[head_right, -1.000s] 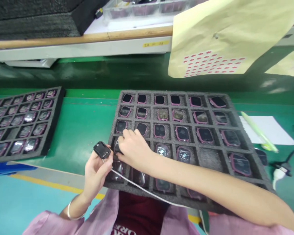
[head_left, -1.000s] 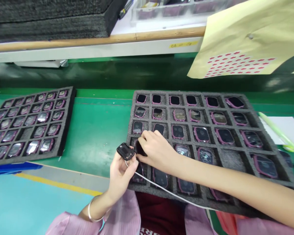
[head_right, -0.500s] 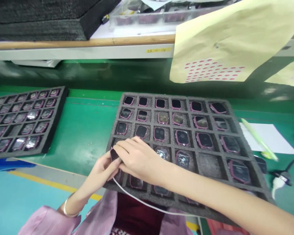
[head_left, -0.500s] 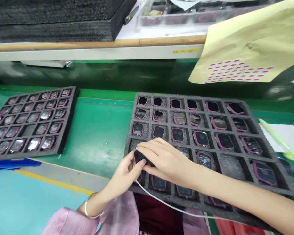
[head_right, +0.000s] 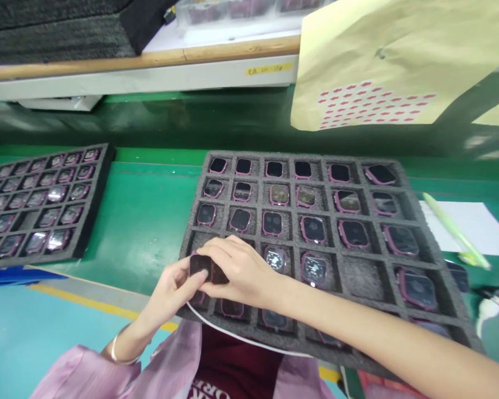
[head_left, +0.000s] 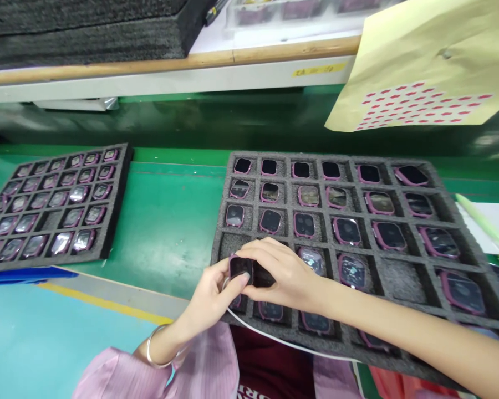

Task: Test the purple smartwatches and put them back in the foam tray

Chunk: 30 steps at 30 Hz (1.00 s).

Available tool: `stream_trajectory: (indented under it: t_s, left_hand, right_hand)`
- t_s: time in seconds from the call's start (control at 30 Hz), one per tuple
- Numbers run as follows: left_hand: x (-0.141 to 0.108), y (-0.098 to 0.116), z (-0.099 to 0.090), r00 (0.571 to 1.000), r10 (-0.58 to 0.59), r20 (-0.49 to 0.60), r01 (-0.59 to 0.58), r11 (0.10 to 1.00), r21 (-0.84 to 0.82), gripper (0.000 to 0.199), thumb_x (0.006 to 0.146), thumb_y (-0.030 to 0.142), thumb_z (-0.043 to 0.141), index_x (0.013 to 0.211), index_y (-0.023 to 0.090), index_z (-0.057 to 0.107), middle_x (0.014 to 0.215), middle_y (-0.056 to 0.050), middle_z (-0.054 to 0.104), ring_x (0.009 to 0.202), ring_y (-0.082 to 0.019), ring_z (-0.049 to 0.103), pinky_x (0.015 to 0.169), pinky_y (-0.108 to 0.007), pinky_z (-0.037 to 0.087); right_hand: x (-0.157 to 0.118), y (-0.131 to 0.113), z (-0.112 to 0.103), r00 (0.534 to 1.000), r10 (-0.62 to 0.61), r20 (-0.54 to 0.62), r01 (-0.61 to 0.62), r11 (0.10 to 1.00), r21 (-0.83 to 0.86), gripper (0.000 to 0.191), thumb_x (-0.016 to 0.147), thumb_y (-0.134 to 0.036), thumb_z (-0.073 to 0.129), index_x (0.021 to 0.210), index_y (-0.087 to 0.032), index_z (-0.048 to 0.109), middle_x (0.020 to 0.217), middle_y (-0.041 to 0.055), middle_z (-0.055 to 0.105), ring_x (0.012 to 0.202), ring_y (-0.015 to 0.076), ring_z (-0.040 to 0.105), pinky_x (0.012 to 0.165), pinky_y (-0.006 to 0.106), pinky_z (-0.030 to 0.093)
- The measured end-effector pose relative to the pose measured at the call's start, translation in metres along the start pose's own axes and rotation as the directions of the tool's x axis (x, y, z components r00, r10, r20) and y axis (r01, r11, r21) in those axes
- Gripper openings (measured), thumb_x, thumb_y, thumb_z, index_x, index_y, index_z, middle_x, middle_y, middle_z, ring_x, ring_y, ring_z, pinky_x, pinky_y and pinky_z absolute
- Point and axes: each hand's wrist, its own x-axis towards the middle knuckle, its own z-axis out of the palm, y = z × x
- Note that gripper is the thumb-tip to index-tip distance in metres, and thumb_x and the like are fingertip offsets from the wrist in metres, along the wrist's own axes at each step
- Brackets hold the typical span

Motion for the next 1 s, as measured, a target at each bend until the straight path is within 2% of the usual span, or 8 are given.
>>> stream_trajectory:
  t_s: [0.17, 0.43, 0.83, 1.0]
  left_hand:
    - [0.0014, 0.0010, -0.0007, 0.999, -0.025, 0.041, 0.024, 1.000, 0.012, 0.027, 0.087, 0.037, 0.055, 0.097, 0.012, 0.059, 0.080, -0.002, 0.057, 0.070, -0.014, 0.048, 0.066, -0.025, 0.040]
    - [0.0010, 0.0003, -0.0003, 0.999, -0.017, 0.051, 0.015, 0.999, 0.041, 0.024, 0.088, 0.035, 0.054, 0.094, 0.012, 0.057, 0.080, -0.002, 0.052, 0.074, -0.015, 0.045, 0.069, -0.025, 0.038]
    - [-0.0020, -0.0031, -0.0035, 0.997, -0.043, 0.062, 0.039, 0.998, 0.054, 0.027, 0.088, 0.039, 0.054, 0.091, 0.012, 0.056, 0.072, 0.000, 0.045, 0.065, -0.012, 0.038, 0.059, -0.023, 0.034]
    - [-0.0024, -0.0033, -0.0032, 0.997, -0.036, 0.065, 0.033, 0.998, 0.052, 0.026, 0.087, 0.038, 0.055, 0.092, 0.013, 0.057, 0.073, 0.000, 0.046, 0.066, -0.013, 0.038, 0.061, -0.023, 0.034]
  right_hand:
    - [-0.0018, 0.0029, -0.0015, 1.000, -0.024, 0.011, 0.024, 1.000, -0.010, 0.035, 0.082, -0.025, 0.065, 0.112, -0.014, 0.053, 0.101, 0.0121, 0.065, 0.092, 0.0228, 0.061, 0.081, 0.038, 0.047]
    - [-0.0018, 0.0029, -0.0017, 1.000, -0.025, 0.007, 0.025, 1.000, 0.003, 0.034, 0.081, -0.024, 0.066, 0.110, -0.014, 0.053, 0.099, 0.0112, 0.065, 0.089, 0.0222, 0.062, 0.079, 0.038, 0.047]
    - [-0.0046, -0.0011, -0.0017, 1.000, 0.008, 0.011, -0.009, 0.996, 0.088, 0.040, 0.083, -0.030, 0.070, 0.115, -0.013, 0.052, 0.103, 0.0126, 0.064, 0.094, 0.0231, 0.060, 0.082, 0.039, 0.048]
    - [-0.0054, -0.0033, -0.0025, 1.000, -0.017, 0.011, 0.017, 1.000, 0.017, 0.037, 0.085, -0.031, 0.068, 0.112, -0.011, 0.053, 0.101, 0.0144, 0.064, 0.092, 0.0251, 0.060, 0.080, 0.041, 0.048]
